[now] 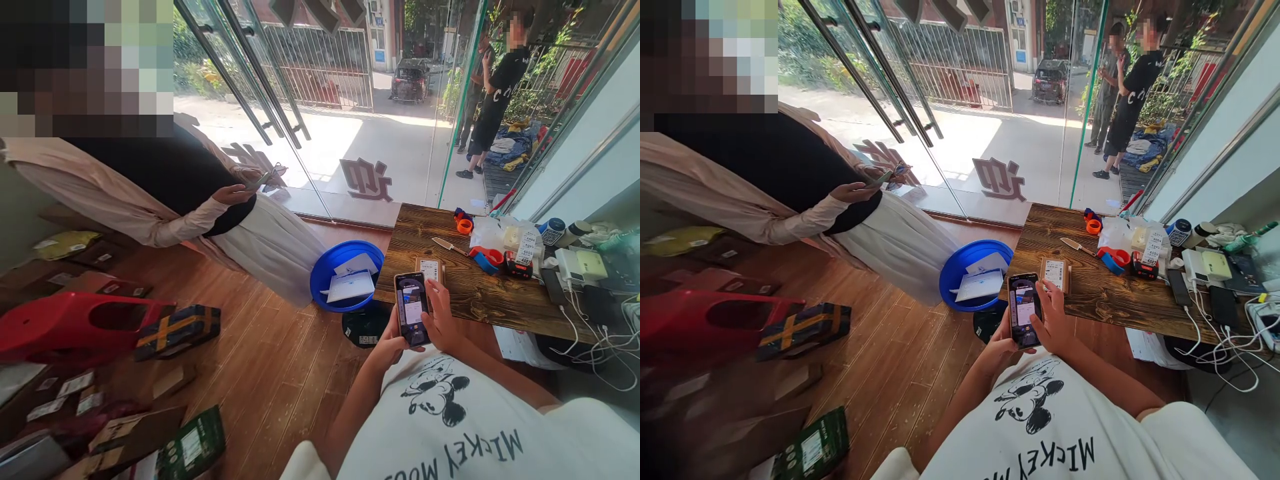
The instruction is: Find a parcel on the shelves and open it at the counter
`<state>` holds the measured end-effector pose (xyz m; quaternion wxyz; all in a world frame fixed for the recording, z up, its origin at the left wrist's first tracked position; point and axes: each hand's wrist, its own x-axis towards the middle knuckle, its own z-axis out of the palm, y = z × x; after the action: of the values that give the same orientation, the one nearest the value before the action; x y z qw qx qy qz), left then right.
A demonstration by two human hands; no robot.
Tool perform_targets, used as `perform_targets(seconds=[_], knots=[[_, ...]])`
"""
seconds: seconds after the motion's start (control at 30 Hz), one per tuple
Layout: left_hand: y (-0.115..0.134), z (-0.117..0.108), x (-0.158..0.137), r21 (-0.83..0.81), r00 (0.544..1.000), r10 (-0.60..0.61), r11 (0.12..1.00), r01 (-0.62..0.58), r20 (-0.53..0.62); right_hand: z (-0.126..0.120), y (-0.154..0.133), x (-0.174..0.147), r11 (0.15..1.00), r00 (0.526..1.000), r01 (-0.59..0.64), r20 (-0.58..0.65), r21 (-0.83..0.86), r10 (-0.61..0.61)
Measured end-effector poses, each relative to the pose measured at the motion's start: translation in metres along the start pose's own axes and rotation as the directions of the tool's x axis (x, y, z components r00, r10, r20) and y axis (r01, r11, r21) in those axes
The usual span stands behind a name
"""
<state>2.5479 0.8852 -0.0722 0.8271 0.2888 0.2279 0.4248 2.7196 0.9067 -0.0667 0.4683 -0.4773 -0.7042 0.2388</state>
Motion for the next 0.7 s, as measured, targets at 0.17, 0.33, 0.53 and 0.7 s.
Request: perform_targets(seconds=[0.17, 0.33, 0.53, 0.7], knots=[[0.005, 0.007, -0.003, 0.004, 1.0, -0.005, 1.0, 0.005, -0.015, -0.012, -0.001, 0.006, 0.961, 0.983, 0.181, 0.067, -0.207, -0.171], [0.003, 0.009, -0.006, 0.003, 1.0, 0.013, 1.0, -0.013, -0.016, -0.009, -0.003, 0.012, 0.973, 0.978, 0.199, 0.091, -0.115, -0.189], [-0.003, 0.008, -0.007, 0.013, 1.0, -0.006, 1.0, 0.007, -0.024, -0.012, -0.01, 0.027, 0.965, 0.967, 0.231, 0.139, -0.121, -0.214], [-0.004, 0.005, -0.01, 0.032, 1.0, -0.016, 0.999, 0.017, -0.025, -0.008, -0.013, 0.034, 0.95, 0.959, 0.264, 0.149, -0.165, -0.24]])
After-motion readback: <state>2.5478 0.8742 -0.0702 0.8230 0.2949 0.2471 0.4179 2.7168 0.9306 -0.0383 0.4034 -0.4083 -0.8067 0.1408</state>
